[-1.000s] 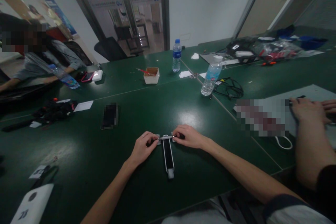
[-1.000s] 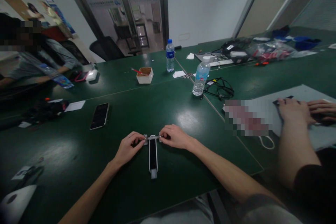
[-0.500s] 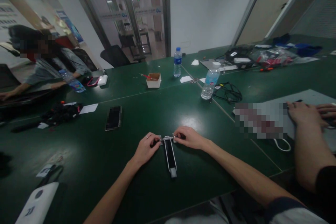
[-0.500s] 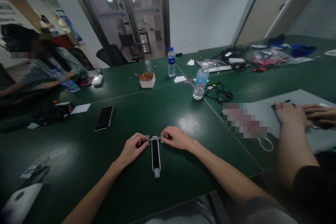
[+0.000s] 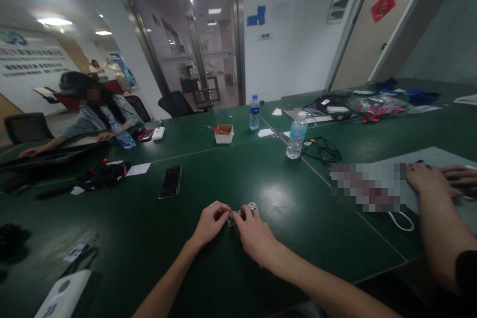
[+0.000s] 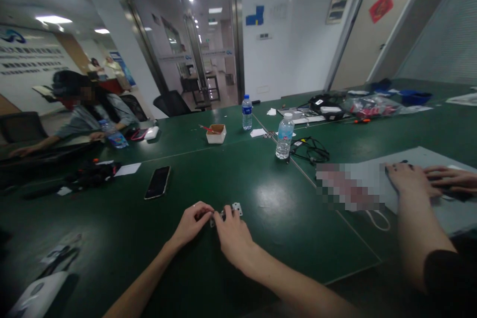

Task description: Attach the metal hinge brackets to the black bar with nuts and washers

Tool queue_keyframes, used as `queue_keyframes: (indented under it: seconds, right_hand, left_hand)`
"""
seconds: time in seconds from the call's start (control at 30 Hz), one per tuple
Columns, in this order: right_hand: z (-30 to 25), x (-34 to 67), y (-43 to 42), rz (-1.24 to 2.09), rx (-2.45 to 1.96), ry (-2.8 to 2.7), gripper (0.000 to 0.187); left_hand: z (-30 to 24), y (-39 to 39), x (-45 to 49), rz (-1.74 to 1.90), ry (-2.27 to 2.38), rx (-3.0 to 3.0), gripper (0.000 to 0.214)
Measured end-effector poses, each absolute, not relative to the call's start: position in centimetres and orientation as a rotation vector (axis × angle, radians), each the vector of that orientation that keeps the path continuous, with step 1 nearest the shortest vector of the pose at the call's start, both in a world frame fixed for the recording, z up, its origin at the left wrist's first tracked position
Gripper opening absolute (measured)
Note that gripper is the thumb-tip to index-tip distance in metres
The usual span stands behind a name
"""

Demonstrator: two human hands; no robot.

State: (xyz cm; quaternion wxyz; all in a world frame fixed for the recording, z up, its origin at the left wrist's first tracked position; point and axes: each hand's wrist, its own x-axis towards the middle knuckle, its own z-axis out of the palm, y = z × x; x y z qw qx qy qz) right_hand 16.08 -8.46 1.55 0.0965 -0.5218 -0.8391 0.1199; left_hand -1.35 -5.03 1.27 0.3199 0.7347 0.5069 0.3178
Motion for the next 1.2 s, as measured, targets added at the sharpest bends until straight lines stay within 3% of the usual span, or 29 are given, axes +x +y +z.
queue_keyframes:
  seconds: [0.2, 0.37, 0.67, 0.83, 1.2]
  right_hand:
    - [0.6, 17.6, -3.0, 0.152, -1.636, -2.502, 0.06]
    - [0.9, 20.3, 6.7, -0.034, -1.909, -2.455, 0.044]
    - [0.0, 23.4, 18.8, 0.028, -2.062, -2.384, 0.038]
    - [-1.1, 23.9, 22.1, 0.086, -2.111, -2.327, 0.05]
    - [-2.3, 26.5, 26.5, 0.148, -2.115, -2.256, 0.037]
  left_hand:
    - [0.6, -4.5, -2.2, 0.93, 1.4, 1.807, 0.019]
    - [0.3, -4.2, -2.7, 0.945, 1.398, 1.708, 0.023]
    - [0.1, -4.2, -3.8, 0.964, 1.427, 1.528, 0.027]
    - [-0.1, -4.2, -3.9, 1.016, 1.501, 1.424, 0.038]
    - [0.3, -4.2, -3.0, 1.025, 1.638, 1.341, 0.033]
